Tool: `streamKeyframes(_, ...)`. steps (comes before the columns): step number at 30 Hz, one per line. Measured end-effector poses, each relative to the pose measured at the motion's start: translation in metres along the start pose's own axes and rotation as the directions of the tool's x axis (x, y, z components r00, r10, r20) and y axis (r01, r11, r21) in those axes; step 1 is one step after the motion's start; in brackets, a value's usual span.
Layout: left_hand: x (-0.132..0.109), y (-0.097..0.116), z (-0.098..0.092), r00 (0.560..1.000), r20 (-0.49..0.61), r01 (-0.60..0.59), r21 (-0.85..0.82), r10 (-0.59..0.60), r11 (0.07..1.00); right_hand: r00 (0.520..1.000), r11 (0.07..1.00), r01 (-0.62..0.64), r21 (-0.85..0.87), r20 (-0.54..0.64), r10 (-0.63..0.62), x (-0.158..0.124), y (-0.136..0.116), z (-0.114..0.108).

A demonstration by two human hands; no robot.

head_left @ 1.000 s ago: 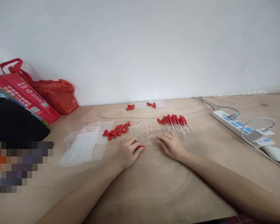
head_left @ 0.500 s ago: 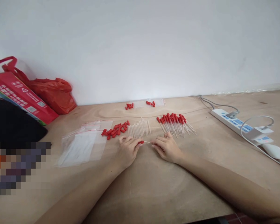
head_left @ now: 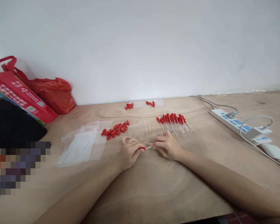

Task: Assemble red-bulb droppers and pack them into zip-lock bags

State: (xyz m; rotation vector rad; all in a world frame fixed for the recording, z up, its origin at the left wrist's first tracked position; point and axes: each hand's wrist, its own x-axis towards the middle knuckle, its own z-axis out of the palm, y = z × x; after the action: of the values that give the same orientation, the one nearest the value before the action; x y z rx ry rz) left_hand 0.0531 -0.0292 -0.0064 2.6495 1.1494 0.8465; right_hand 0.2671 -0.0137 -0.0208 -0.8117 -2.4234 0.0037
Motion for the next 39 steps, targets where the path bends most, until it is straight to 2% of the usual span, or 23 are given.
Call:
streamKeyframes(12,0.000,0.004,-0.002,0.997,0.037,-0.064,0.066,0.061,0.996,0.998,0.990,0.055,-0.127,-0.022,-0.058,0.002,-0.010,-0.004)
streamKeyframes(21,0.001,0.007,0.001,0.983,0.005,-0.184,0.102,0.184,0.978,0.997,0.995,0.055,-0.080,-0.046,-0.058,0.002,-0.019,0.002)
streamKeyframes(28,0.000,0.006,0.002,0.979,-0.020,-0.196,0.143,0.201,0.970,0.997,0.998,-0.062,0.001,0.050,0.062,0.004,-0.024,0.004)
streamKeyframes(34,0.004,-0.002,-0.002,0.969,-0.059,-0.221,0.225,0.240,0.949,0.971,0.978,-0.193,0.079,0.161,0.179,0.013,-0.026,0.001)
streamKeyframes(39,0.007,-0.011,-0.008,0.959,-0.160,-0.181,0.286,0.233,0.941,0.964,0.983,-0.180,0.023,0.202,0.172,0.023,-0.028,-0.010)
